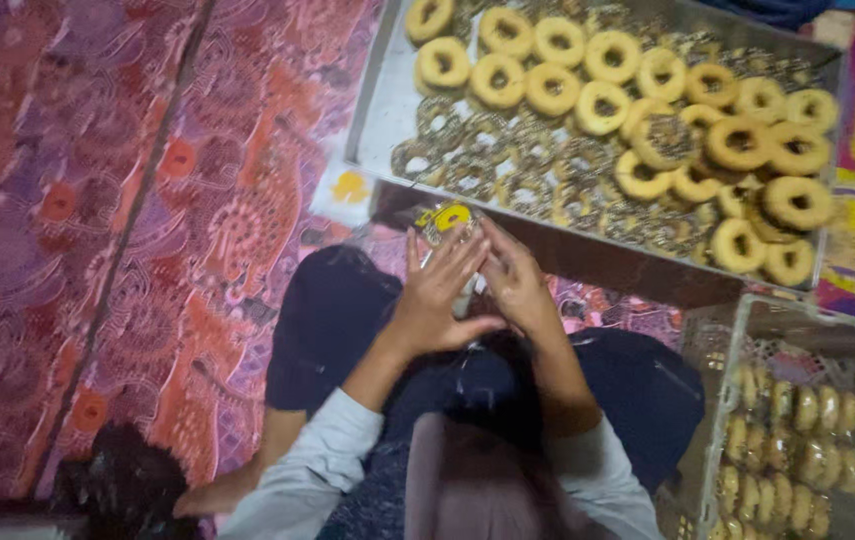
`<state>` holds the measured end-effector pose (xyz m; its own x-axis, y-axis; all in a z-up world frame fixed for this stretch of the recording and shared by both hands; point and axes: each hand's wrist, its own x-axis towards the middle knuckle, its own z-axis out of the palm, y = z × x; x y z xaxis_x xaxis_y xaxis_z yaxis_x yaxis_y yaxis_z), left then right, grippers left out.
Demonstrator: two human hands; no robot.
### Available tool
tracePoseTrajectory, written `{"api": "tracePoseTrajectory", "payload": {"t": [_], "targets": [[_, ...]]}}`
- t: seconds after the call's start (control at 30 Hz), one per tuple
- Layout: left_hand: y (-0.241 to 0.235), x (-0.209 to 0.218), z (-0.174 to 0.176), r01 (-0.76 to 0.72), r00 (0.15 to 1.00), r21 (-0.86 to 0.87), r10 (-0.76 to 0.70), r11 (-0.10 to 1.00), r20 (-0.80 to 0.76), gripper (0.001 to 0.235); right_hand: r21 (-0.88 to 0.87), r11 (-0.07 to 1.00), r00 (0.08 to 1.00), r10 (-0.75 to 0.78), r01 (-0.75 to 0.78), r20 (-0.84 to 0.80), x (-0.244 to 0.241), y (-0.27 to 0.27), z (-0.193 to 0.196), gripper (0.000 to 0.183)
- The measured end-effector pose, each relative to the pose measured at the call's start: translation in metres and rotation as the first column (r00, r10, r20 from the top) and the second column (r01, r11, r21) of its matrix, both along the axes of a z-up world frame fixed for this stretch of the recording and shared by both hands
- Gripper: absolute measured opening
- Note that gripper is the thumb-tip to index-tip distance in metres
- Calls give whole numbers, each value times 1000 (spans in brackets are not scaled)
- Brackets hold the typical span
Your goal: The person sits on the floor and repeatedly picks donuts from a metal tray, places them into small clear plastic bags, and sets the filled bags into a white plastic crate. The person handles donuts one at a time, using both hands to open the bags and insert the donuts.
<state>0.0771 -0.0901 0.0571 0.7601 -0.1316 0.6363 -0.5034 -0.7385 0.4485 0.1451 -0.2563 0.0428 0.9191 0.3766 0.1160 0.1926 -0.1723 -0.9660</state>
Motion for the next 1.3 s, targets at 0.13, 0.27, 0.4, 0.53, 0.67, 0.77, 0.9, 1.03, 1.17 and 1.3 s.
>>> {"api": "tracePoseTrajectory", "payload": {"t": [0.13,0.27,0.4,0.53,0.67,0.77,0.9,1.03,1.17,1.3], "targets": [[47,-40,-7,-42,996,-180,27,983,-86,23,-290,932,976,207,-216,-63,-24,34,17,33],[67,-91,-14,-413,870,-590,109,693,-481,26,-376,924,941,182,-64,287,-70,71,43,17],[81,-95,-38,-468,853,-737,32,487,-520,28,-479,845,890,388,-239,241,-89,101,35,8],[84,-89,-63,-473,877,-804,98,360,-471,19,-393,911,848,306,-128,433,-88,104,43,15],[79,-90,-67,-478,870,-785,87,394,-486,18,-283,944,743,313,-172,591,-71,121,46,28],[76,-96,-56,-501,825,-759,-33,416,-564,19,-317,919,807,365,-234,464,-67,116,28,37],[68,-91,-42,-486,862,-672,179,559,-475,16,-477,878,991,97,-40,94,-21,82,-15,24],[70,-71,-40,-516,855,-763,295,389,-427,16,-362,926,976,31,-109,-214,-52,59,-24,27],[52,-81,-35,-533,845,-731,217,425,-489,18,-169,984,895,124,-55,429,-87,71,14,24],[50,-73,-8,-536,837,-565,308,627,-452,17,-204,965,786,255,-166,563,-60,97,46,30]]}}
